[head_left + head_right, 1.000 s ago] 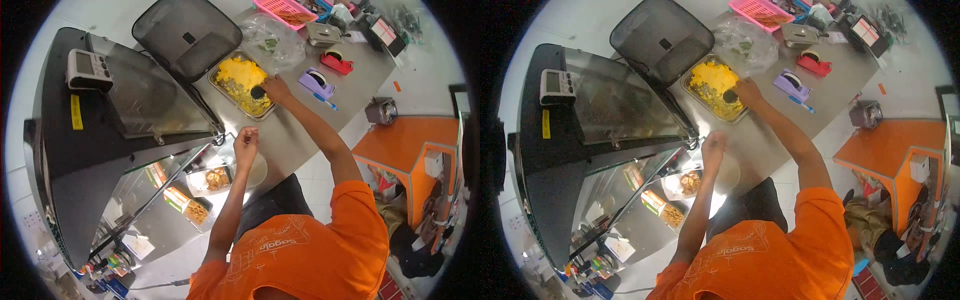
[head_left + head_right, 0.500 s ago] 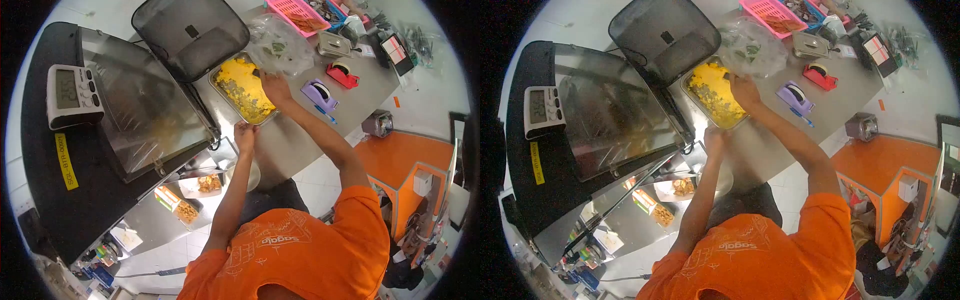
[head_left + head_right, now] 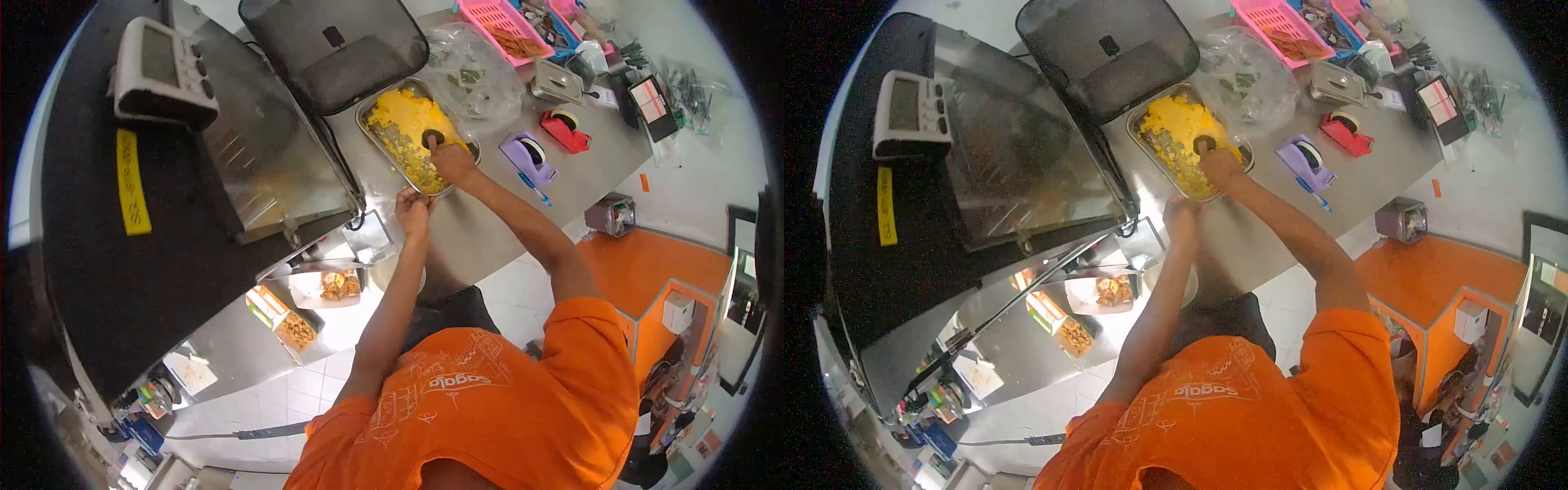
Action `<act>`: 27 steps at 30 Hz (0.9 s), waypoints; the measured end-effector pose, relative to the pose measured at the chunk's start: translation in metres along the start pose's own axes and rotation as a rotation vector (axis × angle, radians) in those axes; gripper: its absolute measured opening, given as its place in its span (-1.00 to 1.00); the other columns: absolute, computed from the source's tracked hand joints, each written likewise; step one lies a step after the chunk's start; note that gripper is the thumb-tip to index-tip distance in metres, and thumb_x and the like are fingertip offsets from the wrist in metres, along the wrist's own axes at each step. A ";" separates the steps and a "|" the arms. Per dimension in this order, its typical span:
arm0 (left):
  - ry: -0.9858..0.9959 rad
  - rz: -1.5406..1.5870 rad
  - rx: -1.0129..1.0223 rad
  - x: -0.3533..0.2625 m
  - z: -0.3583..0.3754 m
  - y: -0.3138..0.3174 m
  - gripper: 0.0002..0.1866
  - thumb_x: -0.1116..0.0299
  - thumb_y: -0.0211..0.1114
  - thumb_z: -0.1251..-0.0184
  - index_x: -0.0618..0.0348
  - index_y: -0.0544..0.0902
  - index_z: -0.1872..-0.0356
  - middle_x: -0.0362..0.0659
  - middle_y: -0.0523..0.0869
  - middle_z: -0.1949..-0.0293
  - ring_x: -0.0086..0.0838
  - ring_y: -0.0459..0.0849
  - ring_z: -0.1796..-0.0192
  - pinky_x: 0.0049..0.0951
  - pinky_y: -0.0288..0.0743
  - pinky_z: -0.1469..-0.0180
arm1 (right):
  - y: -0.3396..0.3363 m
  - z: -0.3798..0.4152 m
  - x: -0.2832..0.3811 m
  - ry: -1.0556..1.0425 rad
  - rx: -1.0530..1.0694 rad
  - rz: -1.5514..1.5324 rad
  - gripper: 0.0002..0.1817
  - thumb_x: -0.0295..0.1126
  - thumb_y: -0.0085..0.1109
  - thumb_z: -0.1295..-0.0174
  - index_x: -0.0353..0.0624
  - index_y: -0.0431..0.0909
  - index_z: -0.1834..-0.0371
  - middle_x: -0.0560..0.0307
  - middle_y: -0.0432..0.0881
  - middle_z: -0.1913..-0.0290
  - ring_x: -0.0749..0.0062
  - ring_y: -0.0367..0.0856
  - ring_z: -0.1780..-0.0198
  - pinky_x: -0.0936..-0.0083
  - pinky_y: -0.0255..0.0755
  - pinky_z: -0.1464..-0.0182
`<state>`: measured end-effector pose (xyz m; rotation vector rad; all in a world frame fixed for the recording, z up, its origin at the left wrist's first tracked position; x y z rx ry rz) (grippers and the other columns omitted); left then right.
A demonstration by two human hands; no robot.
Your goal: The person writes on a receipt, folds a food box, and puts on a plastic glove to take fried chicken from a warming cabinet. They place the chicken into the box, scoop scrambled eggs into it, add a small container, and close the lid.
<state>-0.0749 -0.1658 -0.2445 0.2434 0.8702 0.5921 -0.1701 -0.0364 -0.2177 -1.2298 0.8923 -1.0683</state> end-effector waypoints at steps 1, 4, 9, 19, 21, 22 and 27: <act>0.004 0.008 -0.001 -0.002 0.000 0.001 -0.75 0.67 0.19 -0.32 0.18 0.44 0.05 -0.17 0.63 0.27 -0.46 0.67 0.31 -0.45 0.73 0.21 | -0.009 0.002 0.001 -0.007 -0.002 0.006 -0.65 -0.33 0.09 -0.27 -0.39 0.36 0.02 -0.07 0.70 0.47 0.11 0.73 0.47 0.22 0.57 0.47; 0.002 0.041 0.004 -0.004 0.004 0.003 -0.74 0.68 0.18 -0.31 0.19 0.43 0.04 -0.16 0.63 0.30 -0.46 0.67 0.33 -0.43 0.73 0.21 | -0.016 0.018 0.010 -0.027 0.105 0.019 -0.60 -0.28 0.14 -0.25 -0.39 0.38 0.01 -0.12 0.70 0.46 0.02 0.74 0.41 0.23 0.60 0.37; 0.042 0.092 0.019 0.001 0.004 -0.002 -0.72 0.72 0.15 -0.26 0.18 0.43 0.08 -0.13 0.64 0.26 -0.43 0.68 0.29 -0.40 0.73 0.18 | -0.024 0.045 0.030 -0.188 0.147 -0.116 -0.56 -0.20 0.17 -0.10 -0.23 0.56 -0.01 -0.11 0.70 0.44 -0.06 0.72 0.30 0.07 0.56 0.24; 0.000 -0.006 0.128 -0.003 0.002 -0.008 -0.68 0.70 0.15 -0.24 0.18 0.45 0.00 -0.08 0.67 0.17 -0.40 0.71 0.18 -0.49 0.67 0.17 | 0.006 0.003 -0.037 0.091 0.632 -0.855 -0.79 -0.45 0.19 -0.19 -0.17 0.65 0.11 0.03 0.70 0.27 0.25 0.65 0.24 0.27 0.48 0.33; -0.046 -0.028 0.287 -0.008 0.013 -0.018 -0.68 0.63 0.15 -0.29 0.20 0.49 -0.06 -0.14 0.67 0.18 -0.47 0.70 0.18 -0.50 0.65 0.15 | 0.015 0.016 -0.050 -0.212 0.228 -1.036 -0.77 -0.47 0.09 -0.28 -0.20 0.63 0.04 0.21 0.57 0.44 0.49 0.56 0.35 0.53 0.37 0.43; -0.028 -0.019 0.249 -0.023 0.027 -0.032 -0.68 0.63 0.15 -0.29 0.20 0.49 -0.06 -0.14 0.67 0.18 -0.47 0.70 0.18 -0.50 0.65 0.15 | 0.000 0.024 -0.044 0.086 0.314 -1.117 -0.74 -0.42 0.10 -0.29 -0.23 0.62 0.01 0.24 0.52 0.46 0.57 0.48 0.43 0.61 0.29 0.46; 0.168 -0.395 0.414 -0.091 0.140 -0.106 -0.85 0.43 0.21 -0.44 0.19 0.59 0.04 -0.24 0.65 0.20 -0.53 0.66 0.20 -0.52 0.62 0.14 | -0.027 0.088 0.003 0.289 0.552 -1.545 -0.64 -0.24 0.15 -0.26 -0.21 0.62 -0.04 0.37 0.42 0.49 0.70 0.29 0.56 0.71 0.09 0.52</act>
Point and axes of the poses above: each hand's wrist, its own z-axis away from the middle knuckle, its own y-axis out of the palm, x = y × z, the point moved 6 cm from there along -z, towards the middle knuckle
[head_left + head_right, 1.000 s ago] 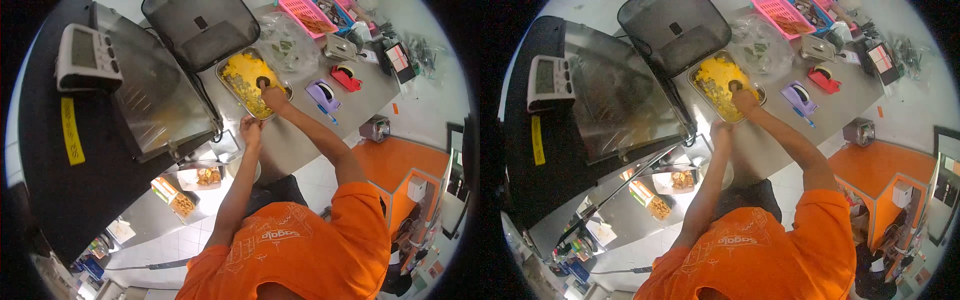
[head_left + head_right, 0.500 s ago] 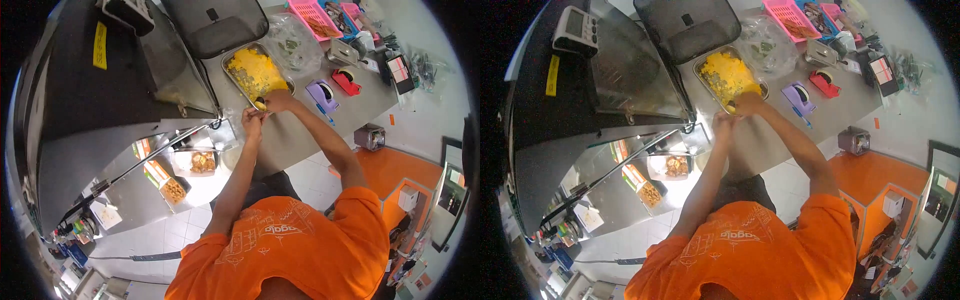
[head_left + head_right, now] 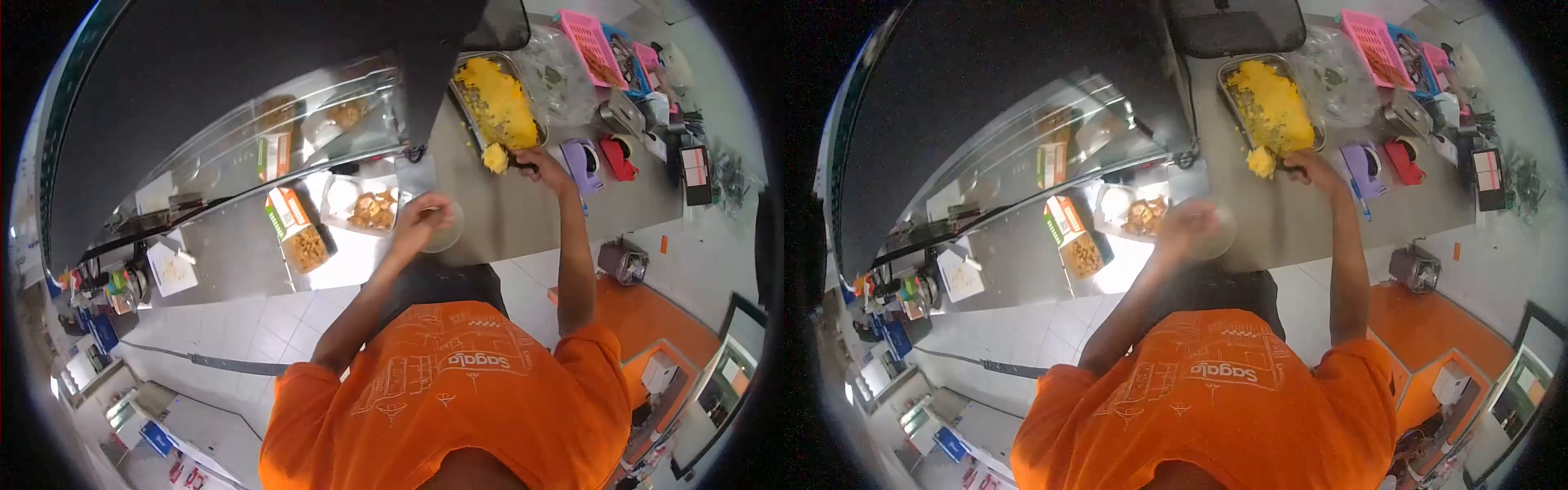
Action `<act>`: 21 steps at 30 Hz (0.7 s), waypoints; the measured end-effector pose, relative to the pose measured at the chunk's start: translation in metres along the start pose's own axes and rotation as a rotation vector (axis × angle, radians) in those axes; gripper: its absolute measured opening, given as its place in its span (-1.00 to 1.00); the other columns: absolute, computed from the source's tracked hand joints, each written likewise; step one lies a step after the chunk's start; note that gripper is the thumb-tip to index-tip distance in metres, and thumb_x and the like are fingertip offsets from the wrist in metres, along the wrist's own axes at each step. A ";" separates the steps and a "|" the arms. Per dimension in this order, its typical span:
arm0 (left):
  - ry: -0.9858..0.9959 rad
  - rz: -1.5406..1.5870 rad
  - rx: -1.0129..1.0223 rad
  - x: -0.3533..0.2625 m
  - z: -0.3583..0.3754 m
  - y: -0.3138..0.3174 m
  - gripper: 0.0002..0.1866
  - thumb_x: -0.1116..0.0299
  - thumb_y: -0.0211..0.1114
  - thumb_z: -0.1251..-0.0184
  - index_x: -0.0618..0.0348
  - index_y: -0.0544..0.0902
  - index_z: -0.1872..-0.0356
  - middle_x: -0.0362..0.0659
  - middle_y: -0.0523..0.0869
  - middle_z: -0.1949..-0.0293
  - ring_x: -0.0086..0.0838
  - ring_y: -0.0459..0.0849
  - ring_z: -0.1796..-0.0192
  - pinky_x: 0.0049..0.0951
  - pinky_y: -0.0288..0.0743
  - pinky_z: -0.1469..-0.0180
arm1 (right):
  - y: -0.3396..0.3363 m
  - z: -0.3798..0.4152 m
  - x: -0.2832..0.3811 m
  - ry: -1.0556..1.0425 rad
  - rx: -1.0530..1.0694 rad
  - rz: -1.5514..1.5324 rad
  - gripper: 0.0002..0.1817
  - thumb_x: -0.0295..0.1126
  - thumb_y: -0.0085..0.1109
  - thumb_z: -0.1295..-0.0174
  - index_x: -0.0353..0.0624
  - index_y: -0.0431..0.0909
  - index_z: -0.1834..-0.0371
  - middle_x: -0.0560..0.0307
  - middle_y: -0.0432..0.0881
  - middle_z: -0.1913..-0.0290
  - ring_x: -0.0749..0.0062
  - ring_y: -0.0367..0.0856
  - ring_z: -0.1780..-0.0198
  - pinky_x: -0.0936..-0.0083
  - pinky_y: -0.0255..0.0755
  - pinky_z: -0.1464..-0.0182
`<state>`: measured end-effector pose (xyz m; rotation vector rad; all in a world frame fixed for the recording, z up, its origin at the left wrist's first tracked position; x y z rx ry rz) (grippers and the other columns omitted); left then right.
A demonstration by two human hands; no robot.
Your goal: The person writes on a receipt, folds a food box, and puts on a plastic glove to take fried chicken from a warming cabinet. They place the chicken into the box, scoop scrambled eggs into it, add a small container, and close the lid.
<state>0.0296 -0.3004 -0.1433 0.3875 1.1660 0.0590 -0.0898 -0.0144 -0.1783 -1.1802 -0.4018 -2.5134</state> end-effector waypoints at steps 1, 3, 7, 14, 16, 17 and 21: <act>0.100 -0.084 -0.049 -0.003 0.023 -0.029 -0.87 0.41 0.20 -0.47 0.18 0.61 0.07 -0.24 0.65 0.20 -0.52 0.66 0.20 -0.51 0.63 0.15 | 0.018 0.015 -0.010 -0.012 0.032 -0.111 -0.63 -0.16 0.18 -0.25 -0.10 0.65 -0.02 0.44 0.43 0.49 0.73 0.27 0.55 0.73 0.06 0.53; 0.169 -0.070 -0.312 -0.006 0.067 -0.086 -0.88 0.38 0.16 -0.50 0.16 0.62 0.13 -0.22 0.65 0.22 -0.50 0.66 0.22 -0.50 0.63 0.18 | 0.079 0.037 -0.015 0.062 -0.131 -0.092 -0.56 -0.16 0.21 -0.22 -0.13 0.63 -0.12 0.47 0.40 0.51 0.74 0.24 0.55 0.72 0.04 0.53; 0.137 0.004 -0.748 0.002 0.139 -0.190 -0.88 0.50 0.10 -0.41 0.19 0.61 0.18 -0.24 0.63 0.35 -0.56 0.61 0.30 -0.56 0.53 0.30 | 0.214 0.029 -0.020 0.056 0.019 -0.083 -0.51 -0.26 0.18 -0.30 -0.20 0.52 -0.26 0.41 0.52 0.33 0.69 0.45 0.38 0.72 0.25 0.42; 0.200 0.024 -0.829 -0.014 0.198 -0.227 -0.86 0.55 0.11 -0.38 0.19 0.61 0.14 -0.26 0.64 0.32 -0.63 0.58 0.31 -0.57 0.53 0.28 | 0.343 -0.012 -0.051 -0.545 -0.258 1.254 -0.38 -0.39 0.03 -0.33 0.17 0.20 -0.49 -0.05 0.60 -0.04 0.10 0.66 0.12 0.24 0.53 0.15; 0.149 0.015 -0.804 -0.008 0.204 -0.230 -0.81 0.53 0.12 -0.32 0.18 0.58 0.08 -0.27 0.61 0.29 -0.57 0.60 0.26 -0.51 0.54 0.27 | 0.360 0.003 -0.036 -0.738 -0.391 1.394 -0.35 -0.43 -0.01 -0.33 0.22 0.14 -0.51 -0.11 0.60 0.00 0.02 0.66 0.12 0.18 0.54 0.16; 0.149 0.022 -0.804 -0.006 0.207 -0.231 -0.81 0.53 0.12 -0.32 0.18 0.58 0.08 -0.27 0.61 0.29 -0.57 0.60 0.26 -0.51 0.54 0.27 | 0.356 0.004 -0.040 -0.570 -0.329 1.335 -0.37 -0.41 -0.04 -0.32 0.19 0.17 -0.49 -0.11 0.62 0.04 -0.01 0.67 0.11 0.11 0.53 0.12; 0.147 0.081 -0.762 0.005 0.214 -0.229 -0.85 0.49 0.16 -0.36 0.17 0.58 0.10 -0.27 0.63 0.30 -0.58 0.62 0.25 -0.51 0.55 0.27 | 0.351 0.007 -0.042 -0.355 -0.381 1.215 -0.37 -0.39 0.00 -0.34 0.22 0.18 -0.49 -0.05 0.59 0.23 -0.01 0.64 0.28 0.13 0.55 0.23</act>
Point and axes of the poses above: each hand's wrist, its own z-axis away from the middle knuckle, its own y-axis out of the palm, x = y × z, the point moved 6 cm from there along -z, towards the middle knuckle
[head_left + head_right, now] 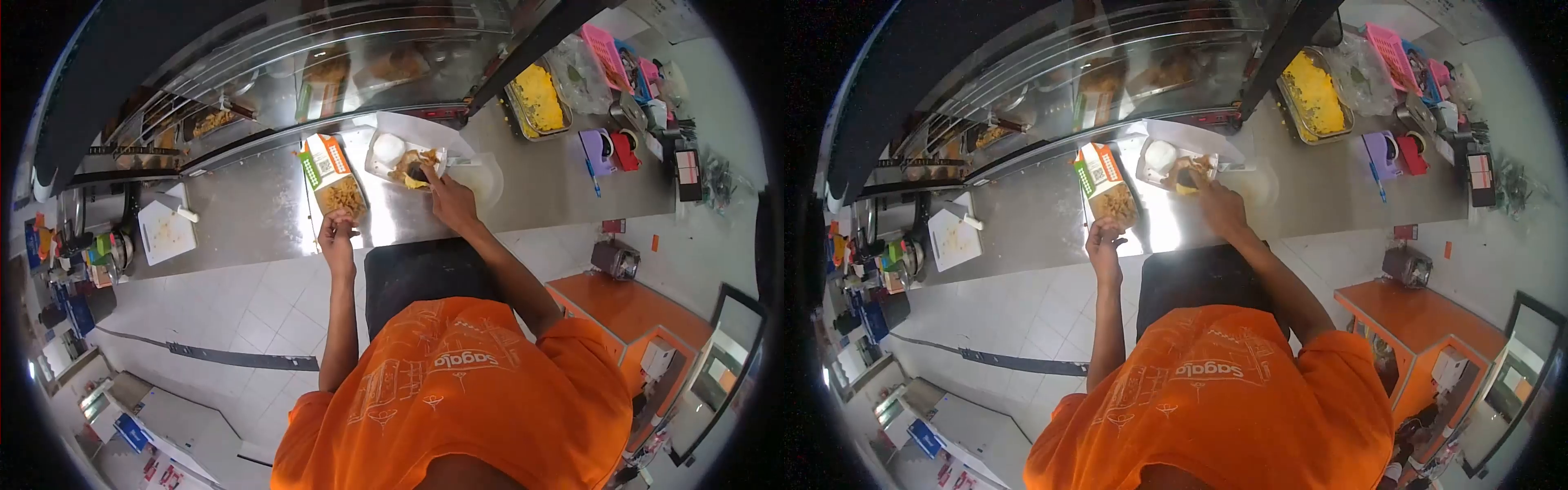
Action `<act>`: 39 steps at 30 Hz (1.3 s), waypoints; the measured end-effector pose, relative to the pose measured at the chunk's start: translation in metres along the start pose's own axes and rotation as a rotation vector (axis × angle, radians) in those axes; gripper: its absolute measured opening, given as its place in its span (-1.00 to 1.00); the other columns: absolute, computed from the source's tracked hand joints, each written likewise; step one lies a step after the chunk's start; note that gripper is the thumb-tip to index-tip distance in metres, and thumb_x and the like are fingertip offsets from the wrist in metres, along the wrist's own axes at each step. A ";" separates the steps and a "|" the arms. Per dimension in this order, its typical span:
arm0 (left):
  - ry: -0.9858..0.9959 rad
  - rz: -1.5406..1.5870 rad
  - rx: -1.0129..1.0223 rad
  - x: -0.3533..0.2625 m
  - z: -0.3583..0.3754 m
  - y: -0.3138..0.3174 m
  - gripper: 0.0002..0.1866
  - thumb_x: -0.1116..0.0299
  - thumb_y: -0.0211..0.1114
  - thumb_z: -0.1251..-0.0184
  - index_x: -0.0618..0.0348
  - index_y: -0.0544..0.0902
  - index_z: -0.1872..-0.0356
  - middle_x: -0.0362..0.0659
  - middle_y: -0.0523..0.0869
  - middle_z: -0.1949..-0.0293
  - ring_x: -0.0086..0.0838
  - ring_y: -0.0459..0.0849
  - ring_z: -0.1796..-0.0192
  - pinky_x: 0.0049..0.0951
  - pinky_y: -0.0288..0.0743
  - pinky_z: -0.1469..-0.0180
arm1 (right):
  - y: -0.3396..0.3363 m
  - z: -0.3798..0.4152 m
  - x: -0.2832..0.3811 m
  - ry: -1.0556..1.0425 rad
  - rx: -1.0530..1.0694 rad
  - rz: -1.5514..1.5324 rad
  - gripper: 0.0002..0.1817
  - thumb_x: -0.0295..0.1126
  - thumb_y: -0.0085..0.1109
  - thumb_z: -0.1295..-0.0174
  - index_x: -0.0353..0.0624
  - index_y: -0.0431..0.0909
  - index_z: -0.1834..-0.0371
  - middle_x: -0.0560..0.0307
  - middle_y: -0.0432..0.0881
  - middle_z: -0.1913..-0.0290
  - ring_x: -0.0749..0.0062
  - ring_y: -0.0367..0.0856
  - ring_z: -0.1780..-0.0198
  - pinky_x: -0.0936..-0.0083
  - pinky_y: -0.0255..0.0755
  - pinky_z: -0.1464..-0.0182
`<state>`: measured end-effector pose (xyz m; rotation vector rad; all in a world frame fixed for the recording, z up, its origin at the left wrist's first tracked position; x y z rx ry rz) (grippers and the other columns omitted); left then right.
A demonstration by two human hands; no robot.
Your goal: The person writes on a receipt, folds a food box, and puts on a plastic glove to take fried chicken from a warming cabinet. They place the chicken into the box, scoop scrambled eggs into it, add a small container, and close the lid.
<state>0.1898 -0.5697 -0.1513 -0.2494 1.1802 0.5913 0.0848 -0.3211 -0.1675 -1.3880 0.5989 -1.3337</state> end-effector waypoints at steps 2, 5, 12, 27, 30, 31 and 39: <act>0.008 -0.011 0.021 0.005 0.002 -0.003 -0.85 0.51 0.13 -0.36 0.19 0.58 0.10 -0.26 0.62 0.30 -0.58 0.62 0.25 -0.51 0.55 0.27 | 0.003 -0.001 0.002 -0.020 -0.012 -0.014 -0.38 -0.37 0.01 -0.34 0.21 0.19 -0.49 -0.04 0.60 0.20 -0.01 0.64 0.28 0.13 0.55 0.22; 0.016 0.017 0.044 -0.003 0.001 0.001 -0.83 0.53 0.10 -0.36 0.21 0.58 0.09 -0.25 0.61 0.29 -0.58 0.60 0.26 -0.54 0.54 0.27 | -0.010 0.003 0.005 0.008 -0.038 -0.070 -0.38 -0.37 0.02 -0.29 0.15 0.21 -0.46 -0.04 0.64 0.17 -0.02 0.66 0.24 0.10 0.54 0.18; 0.056 0.008 0.024 -0.012 -0.008 0.010 -0.81 0.56 0.08 -0.34 0.23 0.59 0.09 -0.25 0.58 0.30 -0.60 0.57 0.28 -0.57 0.54 0.27 | 0.014 -0.005 -0.001 -0.034 -0.041 -0.146 -0.47 -0.31 -0.04 -0.35 0.10 0.27 -0.42 -0.07 0.67 0.33 0.00 0.67 0.30 0.09 0.53 0.23; 0.254 0.003 0.008 -0.012 0.023 0.181 -0.84 0.63 -0.01 -0.27 0.09 0.38 0.44 -0.27 0.42 0.52 -0.56 0.43 0.43 -0.51 0.37 0.31 | -0.157 0.000 -0.249 0.384 -0.619 -0.669 -0.70 -0.36 0.06 -0.37 -0.14 0.60 -0.10 -0.04 0.67 0.50 0.12 0.62 0.57 0.30 0.50 0.33; 0.280 -0.016 0.115 -0.004 0.030 0.267 -0.85 0.59 0.01 -0.27 0.08 0.36 0.46 -0.26 0.41 0.54 -0.55 0.41 0.44 -0.50 0.37 0.31 | -0.193 -0.035 -0.306 0.164 -0.526 -0.393 -0.76 -0.35 0.06 -0.36 -0.09 0.65 0.00 -0.04 0.72 0.39 0.11 0.69 0.42 0.25 0.54 0.26; 0.254 -0.014 0.059 -0.003 0.038 0.297 -0.85 0.55 0.02 -0.27 0.08 0.33 0.48 -0.25 0.42 0.55 -0.53 0.40 0.46 -0.49 0.37 0.30 | -0.214 -0.040 -0.326 0.071 -0.643 -0.182 -0.76 -0.31 0.07 -0.37 -0.07 0.67 0.03 -0.04 0.73 0.25 0.11 0.72 0.22 0.24 0.55 0.15; 0.119 -0.173 0.184 0.038 0.082 0.427 -0.86 0.60 0.00 -0.21 0.16 0.46 0.50 -0.20 0.49 0.52 -0.49 0.49 0.43 -0.48 0.43 0.27 | -0.374 -0.158 -0.671 0.289 -0.801 -0.155 -0.72 -0.14 0.16 -0.21 -0.07 0.71 0.24 -0.03 0.72 0.28 0.09 0.72 0.21 0.21 0.54 0.18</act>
Point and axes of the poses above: each hand's wrist, its own z-axis away from the middle knuckle, its own y-axis out of the palm, x = y × z, the point moved 6 cm from there along -z, towards the middle knuckle
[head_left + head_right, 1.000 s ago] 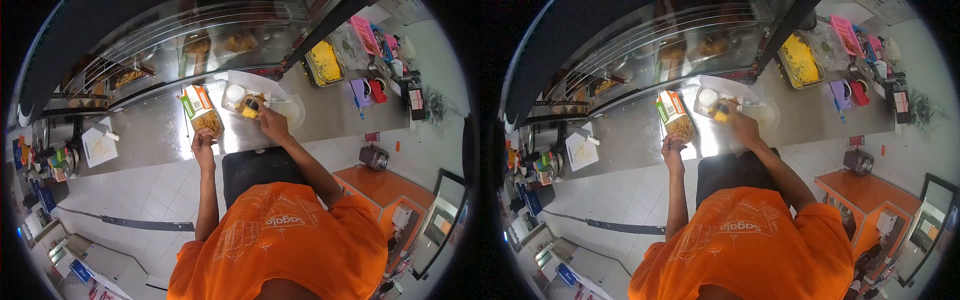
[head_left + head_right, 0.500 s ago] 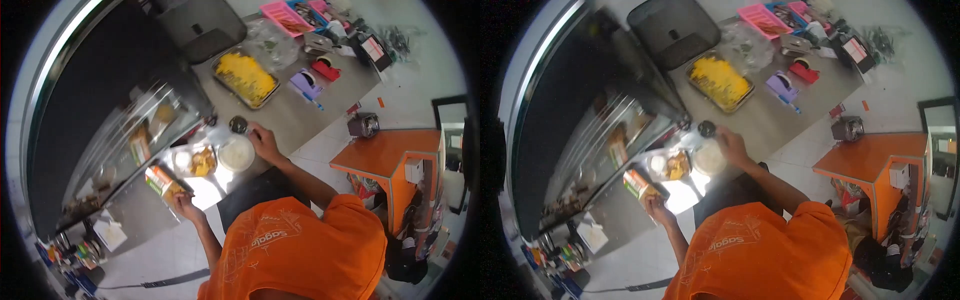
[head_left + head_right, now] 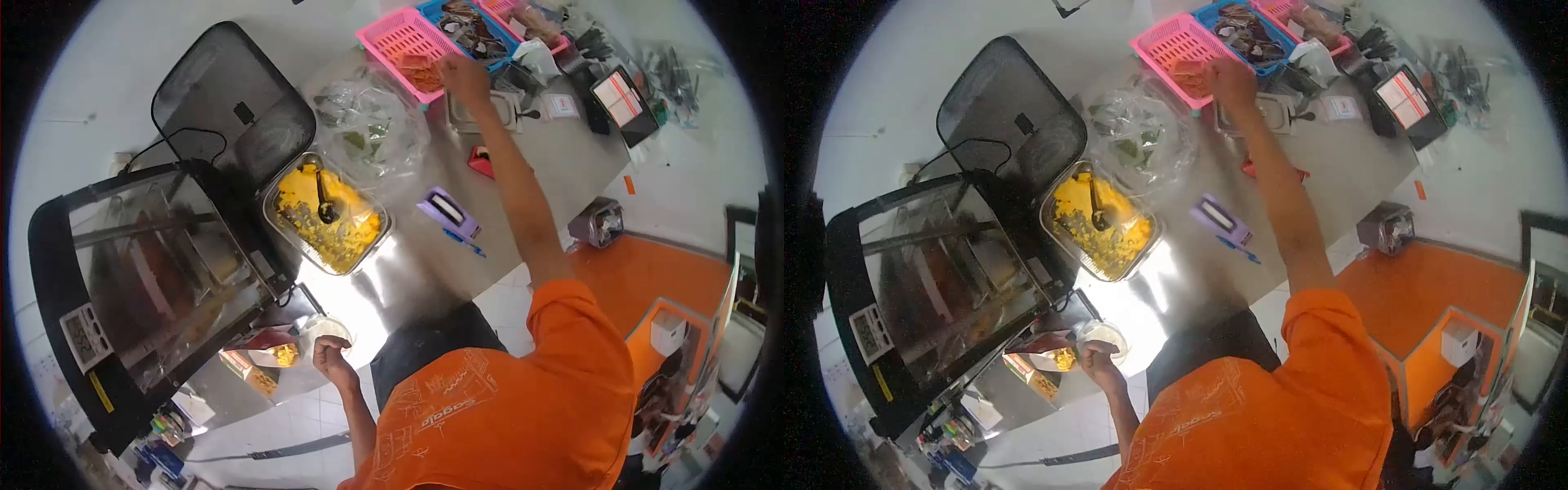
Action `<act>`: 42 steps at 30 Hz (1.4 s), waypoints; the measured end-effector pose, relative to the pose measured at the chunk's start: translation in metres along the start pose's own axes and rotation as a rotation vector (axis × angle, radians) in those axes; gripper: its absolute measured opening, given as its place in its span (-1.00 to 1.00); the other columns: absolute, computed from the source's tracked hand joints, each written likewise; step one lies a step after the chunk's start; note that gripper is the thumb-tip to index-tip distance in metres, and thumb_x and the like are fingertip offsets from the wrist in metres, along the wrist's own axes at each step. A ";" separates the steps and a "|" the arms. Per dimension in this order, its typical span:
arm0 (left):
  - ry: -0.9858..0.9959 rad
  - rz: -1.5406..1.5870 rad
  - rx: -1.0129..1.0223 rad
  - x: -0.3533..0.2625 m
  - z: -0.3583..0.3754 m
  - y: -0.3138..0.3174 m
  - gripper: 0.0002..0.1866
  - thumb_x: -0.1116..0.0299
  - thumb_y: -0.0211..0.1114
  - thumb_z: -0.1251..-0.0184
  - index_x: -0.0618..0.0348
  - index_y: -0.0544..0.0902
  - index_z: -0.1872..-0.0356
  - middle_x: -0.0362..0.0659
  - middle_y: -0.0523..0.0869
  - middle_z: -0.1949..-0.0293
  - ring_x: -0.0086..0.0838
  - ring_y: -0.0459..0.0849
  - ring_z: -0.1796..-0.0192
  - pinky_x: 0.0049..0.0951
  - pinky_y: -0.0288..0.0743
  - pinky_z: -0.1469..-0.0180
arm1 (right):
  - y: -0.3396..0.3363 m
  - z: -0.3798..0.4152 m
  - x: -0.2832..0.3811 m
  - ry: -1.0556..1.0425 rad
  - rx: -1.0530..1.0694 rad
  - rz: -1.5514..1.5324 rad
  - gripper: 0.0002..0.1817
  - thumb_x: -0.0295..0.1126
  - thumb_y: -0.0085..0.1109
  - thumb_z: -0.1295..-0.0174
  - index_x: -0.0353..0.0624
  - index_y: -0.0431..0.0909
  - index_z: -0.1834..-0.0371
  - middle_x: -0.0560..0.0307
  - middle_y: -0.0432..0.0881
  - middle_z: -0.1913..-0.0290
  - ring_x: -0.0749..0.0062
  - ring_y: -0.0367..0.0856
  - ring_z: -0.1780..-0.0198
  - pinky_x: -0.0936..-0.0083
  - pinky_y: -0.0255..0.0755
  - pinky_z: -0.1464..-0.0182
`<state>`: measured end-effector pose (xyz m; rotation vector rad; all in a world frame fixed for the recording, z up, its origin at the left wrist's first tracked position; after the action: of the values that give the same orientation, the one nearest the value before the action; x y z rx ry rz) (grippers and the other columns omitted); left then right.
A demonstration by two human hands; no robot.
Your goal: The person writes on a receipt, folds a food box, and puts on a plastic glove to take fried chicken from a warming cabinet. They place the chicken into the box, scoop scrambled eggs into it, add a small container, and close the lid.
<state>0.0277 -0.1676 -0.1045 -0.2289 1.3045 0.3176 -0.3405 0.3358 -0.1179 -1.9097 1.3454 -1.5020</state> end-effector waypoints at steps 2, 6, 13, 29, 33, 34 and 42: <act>-0.045 -0.030 -0.026 0.001 0.000 0.019 -0.86 0.61 0.01 -0.20 0.17 0.46 0.50 -0.20 0.50 0.51 -0.50 0.50 0.42 -0.49 0.44 0.26 | 0.017 -0.034 -0.033 0.028 0.105 0.091 -0.69 -0.09 0.16 -0.15 -0.05 0.72 0.27 -0.07 0.72 0.21 0.09 0.72 0.12 0.17 0.54 0.09; -0.115 -0.103 -0.058 0.005 -0.006 0.039 -0.87 0.63 0.03 -0.20 0.18 0.48 0.48 -0.20 0.52 0.46 -0.52 0.52 0.40 -0.52 0.45 0.26 | 0.047 -0.056 -0.053 0.145 0.492 0.578 -0.50 0.09 0.16 -0.14 -0.07 0.71 0.08 -0.11 0.73 0.06 -0.02 0.69 -0.02 -0.06 0.46 -0.12; -0.065 -0.195 -0.133 0.009 0.003 0.029 -0.88 0.62 0.12 -0.21 0.20 0.49 0.49 -0.22 0.50 0.47 -0.52 0.49 0.38 -0.51 0.41 0.26 | 0.106 -0.084 -0.171 -0.521 0.637 1.169 -0.66 -0.08 0.09 -0.30 -0.10 0.72 0.28 -0.01 0.74 0.22 0.03 0.71 0.22 0.10 0.57 0.22; -0.134 0.056 -0.303 0.052 0.079 -0.081 -0.84 0.64 -0.04 -0.14 0.20 0.49 0.51 -0.27 0.51 0.55 -0.59 0.46 0.43 -0.56 0.33 0.32 | 0.087 0.425 0.409 -0.267 1.241 -0.843 -0.79 -0.33 0.13 -0.19 -0.19 0.65 0.51 -0.02 0.64 0.53 0.11 0.63 0.46 0.23 0.47 0.34; -0.070 0.032 -0.419 0.057 0.106 -0.159 -0.86 0.63 0.01 -0.15 0.18 0.49 0.52 -0.25 0.50 0.52 -0.56 0.46 0.43 -0.54 0.34 0.32 | 0.121 0.456 0.470 -0.484 0.986 -0.653 -0.84 -0.35 0.15 -0.20 -0.12 0.68 0.25 -0.02 0.71 0.26 0.05 0.68 0.20 0.23 0.53 0.15; -0.056 0.035 -0.469 0.060 0.112 -0.181 -0.86 0.64 0.01 -0.14 0.18 0.48 0.52 -0.25 0.50 0.52 -0.56 0.46 0.43 -0.53 0.35 0.32 | 0.124 0.462 0.477 -0.577 0.926 -0.589 -0.80 -0.35 0.18 -0.21 -0.09 0.69 0.14 -0.02 0.72 0.13 0.04 0.68 0.08 0.23 0.54 0.03; -0.020 0.050 -0.558 0.090 0.137 -0.317 -0.83 0.62 0.06 -0.23 0.14 0.45 0.52 -0.28 0.40 0.55 -0.61 0.41 0.48 -0.57 0.39 0.40 | 0.075 0.415 0.377 -0.195 0.879 -0.598 -0.84 -0.53 0.12 -0.24 -0.20 0.70 0.21 0.17 0.73 0.34 0.61 0.64 0.26 0.55 0.51 0.12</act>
<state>0.2854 -0.4085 -0.1614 -0.6614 1.1800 0.7230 -0.0119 -0.1242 -0.1208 -1.8011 -0.0609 -1.6843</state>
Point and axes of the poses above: each hand's wrist, its own z-axis away from the middle knuckle, its own y-axis out of the palm, x = y × z, the point moved 6 cm from there along -z, towards the middle knuckle
